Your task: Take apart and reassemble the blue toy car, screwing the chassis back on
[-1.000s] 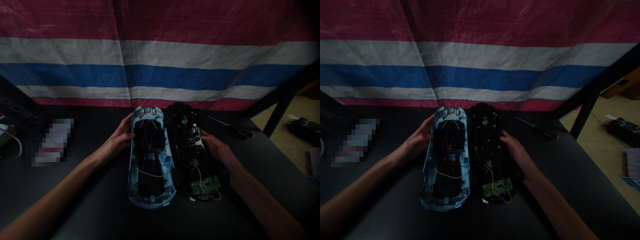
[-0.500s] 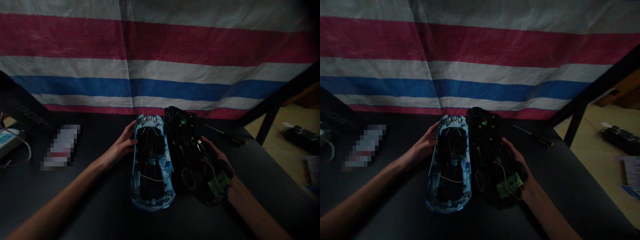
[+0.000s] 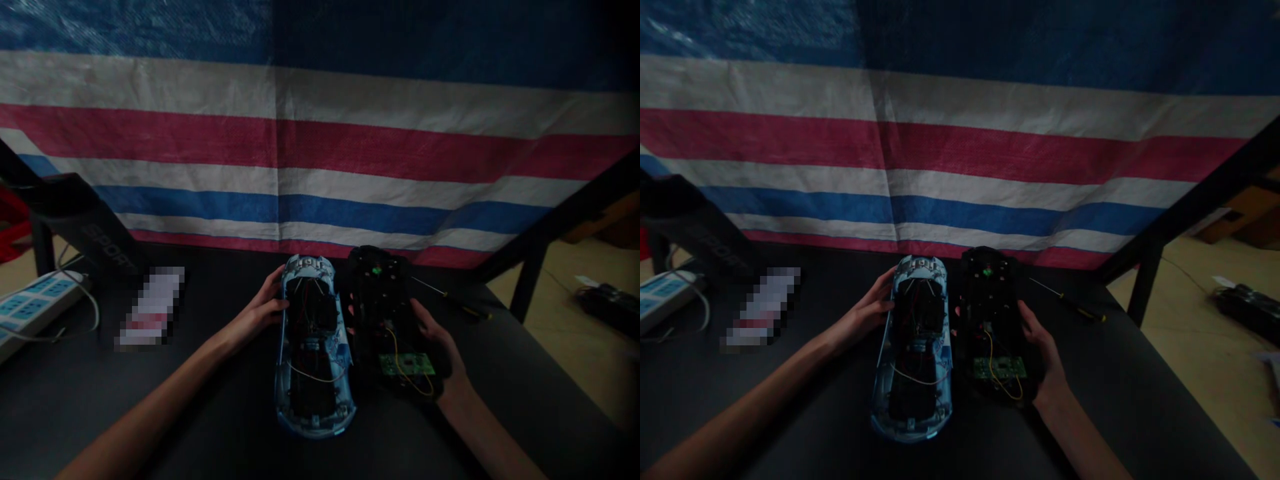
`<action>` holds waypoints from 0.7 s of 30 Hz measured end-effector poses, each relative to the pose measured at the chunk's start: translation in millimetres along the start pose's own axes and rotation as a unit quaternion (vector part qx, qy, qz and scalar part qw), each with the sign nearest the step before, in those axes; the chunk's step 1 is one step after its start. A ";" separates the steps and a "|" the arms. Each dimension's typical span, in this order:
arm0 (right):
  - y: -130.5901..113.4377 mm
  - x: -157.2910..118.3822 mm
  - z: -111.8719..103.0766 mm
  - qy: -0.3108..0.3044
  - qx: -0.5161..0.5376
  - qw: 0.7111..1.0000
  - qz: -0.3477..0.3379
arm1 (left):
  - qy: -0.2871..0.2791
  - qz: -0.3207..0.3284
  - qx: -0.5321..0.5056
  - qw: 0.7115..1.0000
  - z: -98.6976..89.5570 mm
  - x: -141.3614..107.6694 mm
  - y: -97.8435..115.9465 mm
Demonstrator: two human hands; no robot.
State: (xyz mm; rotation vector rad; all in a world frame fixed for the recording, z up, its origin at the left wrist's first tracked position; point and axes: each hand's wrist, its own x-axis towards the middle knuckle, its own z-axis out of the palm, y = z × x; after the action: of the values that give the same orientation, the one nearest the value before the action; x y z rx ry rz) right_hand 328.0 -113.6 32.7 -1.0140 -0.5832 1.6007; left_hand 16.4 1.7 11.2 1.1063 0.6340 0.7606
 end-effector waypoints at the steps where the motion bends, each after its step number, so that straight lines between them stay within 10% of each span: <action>1: -2.3 -1.2 2.5 -0.013 -0.021 1.000 0.008 | 0.000 0.001 0.000 1.000 0.3 -0.2 0.1; 21: -34.7 2.4 56.8 0.021 -0.190 0.981 0.026 | -0.003 -0.006 -0.007 1.000 5.3 -3.6 5.5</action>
State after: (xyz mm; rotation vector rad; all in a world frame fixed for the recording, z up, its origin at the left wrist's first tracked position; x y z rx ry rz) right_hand 298.1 -93.9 88.8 -1.3504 -0.8598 1.5414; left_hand 17.2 -2.7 18.3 1.0905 0.6275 0.7502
